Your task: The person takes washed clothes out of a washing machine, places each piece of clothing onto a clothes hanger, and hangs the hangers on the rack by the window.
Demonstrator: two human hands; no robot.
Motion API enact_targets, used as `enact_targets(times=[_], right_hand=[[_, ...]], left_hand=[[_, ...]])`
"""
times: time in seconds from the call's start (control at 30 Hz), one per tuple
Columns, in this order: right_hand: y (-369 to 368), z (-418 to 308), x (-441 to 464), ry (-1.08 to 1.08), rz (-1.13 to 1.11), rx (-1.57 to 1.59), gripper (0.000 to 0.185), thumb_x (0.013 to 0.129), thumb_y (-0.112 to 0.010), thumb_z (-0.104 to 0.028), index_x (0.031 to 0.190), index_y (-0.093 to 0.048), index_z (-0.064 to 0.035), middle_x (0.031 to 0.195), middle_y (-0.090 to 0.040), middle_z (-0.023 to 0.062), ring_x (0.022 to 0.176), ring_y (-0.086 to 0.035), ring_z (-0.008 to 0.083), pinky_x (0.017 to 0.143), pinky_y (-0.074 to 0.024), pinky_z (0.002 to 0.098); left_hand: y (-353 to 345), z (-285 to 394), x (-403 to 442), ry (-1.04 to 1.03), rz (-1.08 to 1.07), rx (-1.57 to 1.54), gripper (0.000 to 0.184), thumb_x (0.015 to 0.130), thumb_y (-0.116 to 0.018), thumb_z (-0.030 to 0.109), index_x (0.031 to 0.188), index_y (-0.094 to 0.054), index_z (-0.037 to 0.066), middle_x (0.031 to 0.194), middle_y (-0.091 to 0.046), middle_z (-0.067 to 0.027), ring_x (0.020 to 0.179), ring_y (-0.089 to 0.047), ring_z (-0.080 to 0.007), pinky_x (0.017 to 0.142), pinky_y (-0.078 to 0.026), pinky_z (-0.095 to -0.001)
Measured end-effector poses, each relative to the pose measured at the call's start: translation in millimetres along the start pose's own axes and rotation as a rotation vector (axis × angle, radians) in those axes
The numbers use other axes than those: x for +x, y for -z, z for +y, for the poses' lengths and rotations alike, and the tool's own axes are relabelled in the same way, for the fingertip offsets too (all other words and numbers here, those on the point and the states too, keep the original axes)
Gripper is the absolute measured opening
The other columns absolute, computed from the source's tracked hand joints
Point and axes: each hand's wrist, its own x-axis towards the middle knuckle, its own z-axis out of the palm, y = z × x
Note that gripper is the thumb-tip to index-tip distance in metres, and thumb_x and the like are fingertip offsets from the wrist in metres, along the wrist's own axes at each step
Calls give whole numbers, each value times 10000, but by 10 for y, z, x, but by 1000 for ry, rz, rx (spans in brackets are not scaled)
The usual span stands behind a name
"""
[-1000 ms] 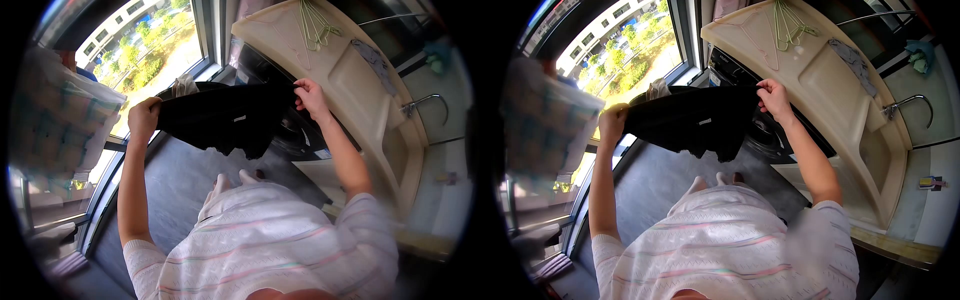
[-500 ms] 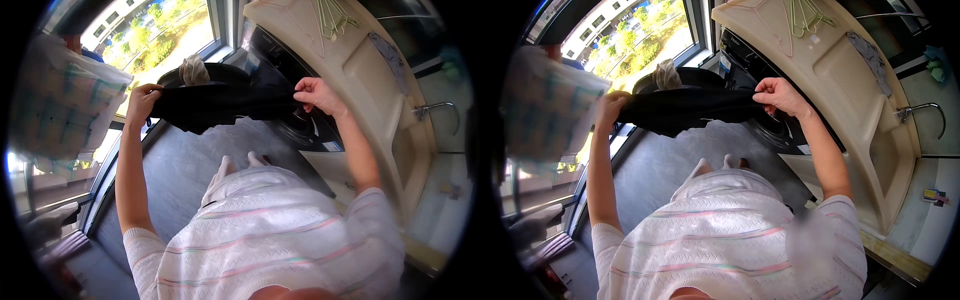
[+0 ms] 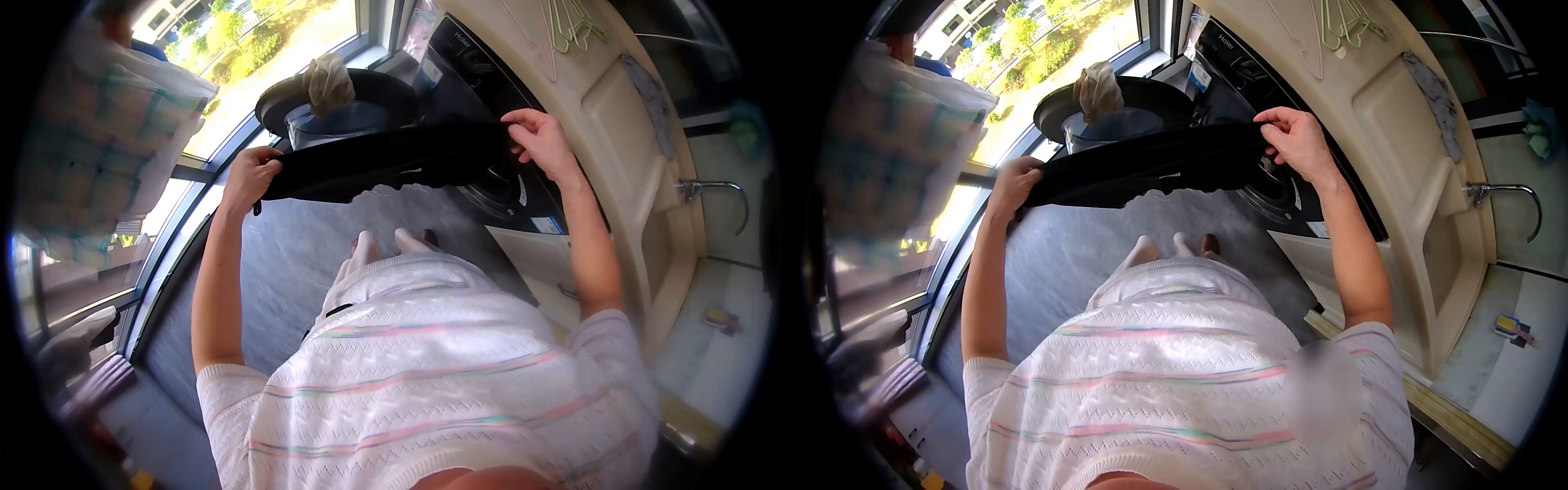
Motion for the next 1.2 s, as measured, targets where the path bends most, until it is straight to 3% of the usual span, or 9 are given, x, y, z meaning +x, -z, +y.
enact_targets(times=[0.13, 0.23, 0.4, 0.5, 0.8, 0.97, 1.13, 1.2], right_hand=[[-58, 43, -8, -36, 37, -35, 182, 781, -519, -78, 944, -589, -37, 680, -548, -20, 548, -510, 50, 436, -410, 164], [-62, 31, -72, -49, 55, -3, 191, 794, -528, -85, 970, -582, -35, 738, -554, -9, 552, -513, 55, 445, -419, 163], [-50, 44, -166, -58, 5, -52, 164, 810, -530, -79, 964, -582, -60, 763, -534, -31, 597, -512, 46, 507, -438, 168], [-106, 0, -207, -25, -16, -56, 153, 814, -529, -69, 958, -581, -59, 766, -533, -38, 636, -509, 33, 541, -441, 169], [-92, 90, -229, -6, -33, 18, 156, 811, -531, -55, 961, -574, -59, 778, -529, -40, 667, -500, 23, 540, -444, 164], [-35, 143, -186, -100, 127, -37, 138, 769, -559, -58, 905, -563, -35, 697, -527, -24, 553, -487, 32, 434, -418, 166], [-84, 351, -83, -179, 142, -102, 135, 752, -566, -80, 872, -541, -26, 604, -516, -10, 444, -494, 69, 368, -399, 189], [-52, 374, -46, -238, 28, -157, 145, 747, -552, -73, 884, -543, -26, 615, -533, 7, 447, -515, 82, 365, -400, 201]], left_hand=[[-48, -68, -103, 194, -112, -359, 159, 737, -535, 58, 861, -606, -14, 706, -569, -31, 615, -525, -99, 573, -422, -225], [-142, -245, -95, 236, -260, -949, 140, 768, -523, 4, 894, -579, -24, 796, -603, -68, 665, -581, -127, 638, -495, -238], [-247, -238, -181, 198, -356, -1196, 177, 814, -543, 67, 953, -583, -36, 867, -626, -94, 740, -619, -151, 695, -514, -258], [-333, -119, -242, 241, -413, -1257, 208, 838, -537, 113, 988, -564, -29, 865, -627, -93, 713, -626, -139, 663, -534, -259], [-449, -19, -330, 164, -431, -1342, 234, 827, -554, 140, 999, -583, -17, 929, -620, -84, 811, -604, -147, 728, -500, -273], [-222, 56, -338, 181, -154, -1297, 191, 825, -552, 133, 958, -584, 0, 887, -626, -68, 773, -613, -146, 725, -499, -257], [-168, 239, -470, 123, -255, -1276, 250, 817, -529, 96, 1030, -545, -35, 920, -616, -96, 798, -611, -150, 746, -494, -263], [-187, 372, -562, 65, -308, -1274, 314, 764, -544, 49, 1060, -528, -53, 950, -608, -115, 840, -608, -171, 784, -486, -276]])
